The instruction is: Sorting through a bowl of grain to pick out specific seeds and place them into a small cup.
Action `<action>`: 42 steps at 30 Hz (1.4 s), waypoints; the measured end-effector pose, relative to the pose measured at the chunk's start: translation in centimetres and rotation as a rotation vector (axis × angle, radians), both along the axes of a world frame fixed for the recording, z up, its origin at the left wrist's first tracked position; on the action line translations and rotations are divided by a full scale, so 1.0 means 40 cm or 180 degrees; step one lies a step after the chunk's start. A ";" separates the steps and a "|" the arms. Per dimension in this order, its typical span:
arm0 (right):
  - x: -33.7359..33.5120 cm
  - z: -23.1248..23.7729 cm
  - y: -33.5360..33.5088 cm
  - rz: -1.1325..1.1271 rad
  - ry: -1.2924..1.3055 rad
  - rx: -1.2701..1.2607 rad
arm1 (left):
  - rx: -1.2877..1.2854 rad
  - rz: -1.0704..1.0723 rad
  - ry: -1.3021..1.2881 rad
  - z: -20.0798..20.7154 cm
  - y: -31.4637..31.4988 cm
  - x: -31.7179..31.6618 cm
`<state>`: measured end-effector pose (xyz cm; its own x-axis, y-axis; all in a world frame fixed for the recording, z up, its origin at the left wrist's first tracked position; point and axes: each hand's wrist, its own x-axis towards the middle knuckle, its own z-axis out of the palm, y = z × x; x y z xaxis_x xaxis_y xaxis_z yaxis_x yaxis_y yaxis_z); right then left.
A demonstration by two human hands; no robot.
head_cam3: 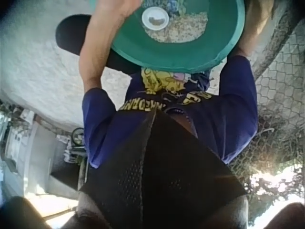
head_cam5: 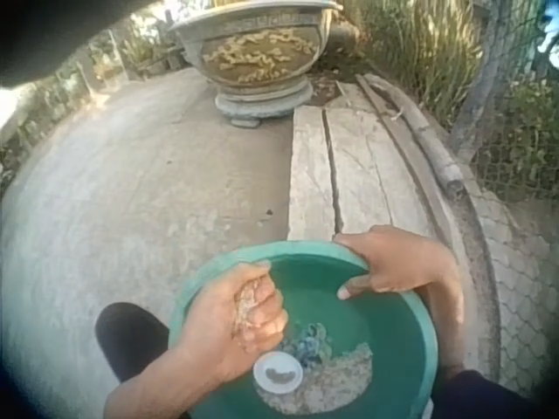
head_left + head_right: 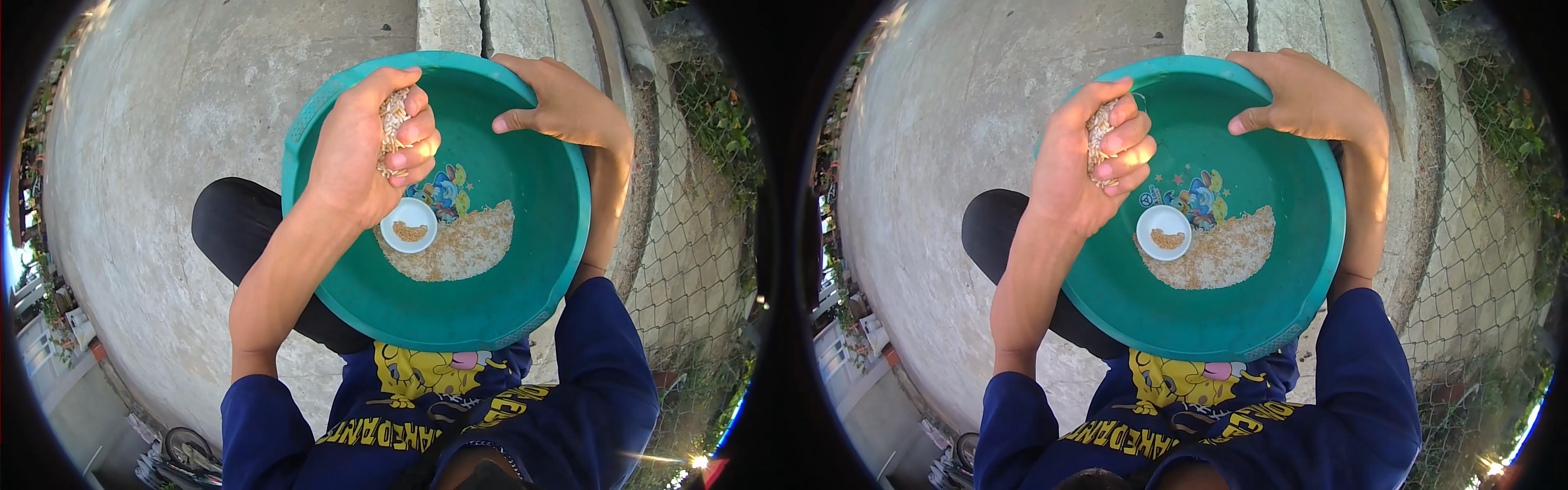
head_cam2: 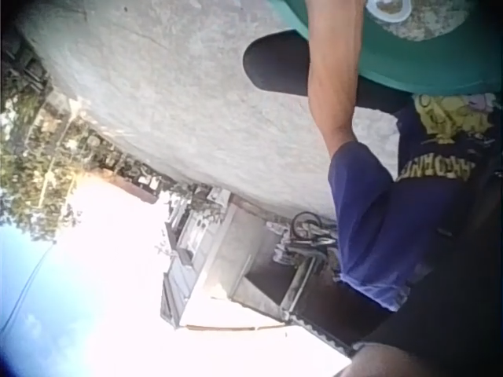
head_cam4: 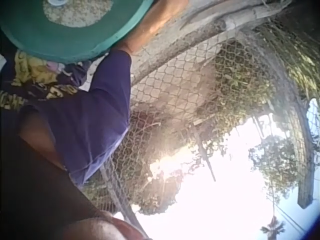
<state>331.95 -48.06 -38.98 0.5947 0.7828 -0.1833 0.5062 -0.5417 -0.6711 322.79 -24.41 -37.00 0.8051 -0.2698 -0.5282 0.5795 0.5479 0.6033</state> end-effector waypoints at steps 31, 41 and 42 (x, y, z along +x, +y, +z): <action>-0.219 0.072 0.026 -0.0185 -0.0497 -0.0438 | -0.0970 -0.0076 0.0858 -0.162 -0.166 -0.146; -0.215 0.064 0.048 0.0092 -0.0100 -0.0281 | -0.1467 0.0311 0.0703 -0.144 -0.132 -0.116; -0.209 0.060 0.048 0.0110 -0.0042 -0.0132 | -0.1405 0.0377 0.0739 -0.144 -0.132 -0.114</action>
<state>323.57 -46.12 -36.57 0.5701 0.7947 -0.2083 0.5336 -0.5510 -0.6416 318.23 -29.68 -42.75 0.7187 -0.4215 -0.5530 0.5892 0.7915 0.1624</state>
